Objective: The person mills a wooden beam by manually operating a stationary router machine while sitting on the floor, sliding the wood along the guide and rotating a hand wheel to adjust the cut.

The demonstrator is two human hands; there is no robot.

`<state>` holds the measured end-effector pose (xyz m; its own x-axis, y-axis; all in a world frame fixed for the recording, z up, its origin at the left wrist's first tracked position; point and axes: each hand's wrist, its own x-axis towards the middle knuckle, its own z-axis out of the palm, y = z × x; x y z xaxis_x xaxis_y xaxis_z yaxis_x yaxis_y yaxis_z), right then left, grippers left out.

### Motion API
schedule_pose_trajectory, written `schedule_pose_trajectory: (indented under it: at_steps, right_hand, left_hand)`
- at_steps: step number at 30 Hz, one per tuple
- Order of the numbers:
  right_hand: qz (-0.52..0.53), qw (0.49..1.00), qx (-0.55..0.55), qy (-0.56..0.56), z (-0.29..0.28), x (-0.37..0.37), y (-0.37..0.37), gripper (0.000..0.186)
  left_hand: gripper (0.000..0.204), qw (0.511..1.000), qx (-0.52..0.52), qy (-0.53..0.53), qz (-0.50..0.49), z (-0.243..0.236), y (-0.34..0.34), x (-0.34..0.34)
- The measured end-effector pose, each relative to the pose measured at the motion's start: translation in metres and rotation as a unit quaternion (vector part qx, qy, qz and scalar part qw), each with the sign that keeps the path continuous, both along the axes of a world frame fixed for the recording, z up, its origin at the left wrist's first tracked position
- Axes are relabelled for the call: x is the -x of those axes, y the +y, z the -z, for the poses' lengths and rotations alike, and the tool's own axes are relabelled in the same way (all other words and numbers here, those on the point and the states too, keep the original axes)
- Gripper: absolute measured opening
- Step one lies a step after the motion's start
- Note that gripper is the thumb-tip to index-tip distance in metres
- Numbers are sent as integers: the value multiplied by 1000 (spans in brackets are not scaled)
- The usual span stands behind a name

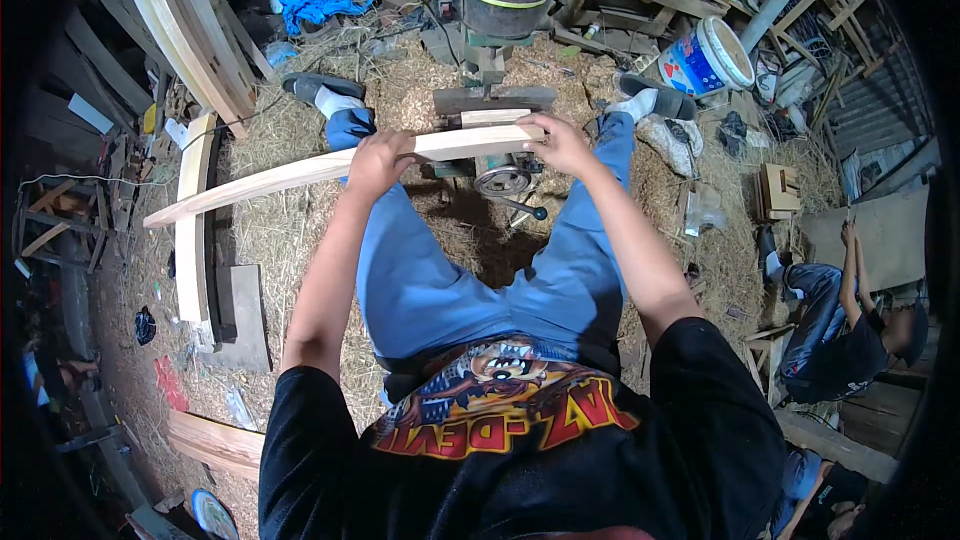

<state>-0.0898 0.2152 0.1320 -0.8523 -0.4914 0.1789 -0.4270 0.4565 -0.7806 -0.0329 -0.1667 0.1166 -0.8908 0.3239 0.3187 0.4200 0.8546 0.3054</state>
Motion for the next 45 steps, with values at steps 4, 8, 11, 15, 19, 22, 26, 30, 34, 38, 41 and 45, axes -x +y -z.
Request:
schedule_pose_trajectory:
  at_steps: [4, 8, 11, 15, 19, 22, 26, 30, 34, 38, 41, 45]
  right_hand:
    - [23, 994, 26, -100, 46, 10, 9, 44]
    - [36, 998, 7, -58, 40, 5, 13, 45]
    - [30, 996, 31, -78, 36, 3, 12, 44]
    - [61, 993, 65, -81, 30, 7, 6, 39]
    - [52, 997, 13, -55, 35, 6, 4, 36]
    - [52, 997, -1, -58, 37, 0, 8, 35]
    - [49, 997, 35, -42, 36, 7, 6, 34]
    - [67, 997, 15, -39, 36, 5, 6, 37]
    - [60, 996, 37, -55, 59, 3, 10, 40]
    - [69, 996, 40, -30, 53, 8, 9, 39]
    - [83, 995, 57, -17, 39, 9, 2, 38]
    - [62, 998, 25, -17, 27, 2, -3, 37]
  left_hand:
    - [45, 998, -56, -36, 2, 8, 4, -3]
    - [40, 997, -69, -36, 7, 4, 9, -4]
    - [35, 998, -64, -23, 8, 1, 10, -3]
    - [33, 998, -57, 10, 16, 2, 4, 10]
    - [32, 998, -54, -12, 18, 14, 5, 8]
    - [33, 999, -46, 3, 14, 12, 9, 5]
    - [32, 998, -41, 38, -1, 11, 9, 4]
    - [34, 999, -28, 31, 5, 8, 11, 7]
    - [35, 1000, -16, 23, 8, 17, 11, 1]
    - [34, 998, -33, 48, 6, 8, 15, -1]
    - [33, 997, -31, 68, -8, 0, 16, 0]
    - [32, 997, -7, 71, -2, 12, 9, -2]
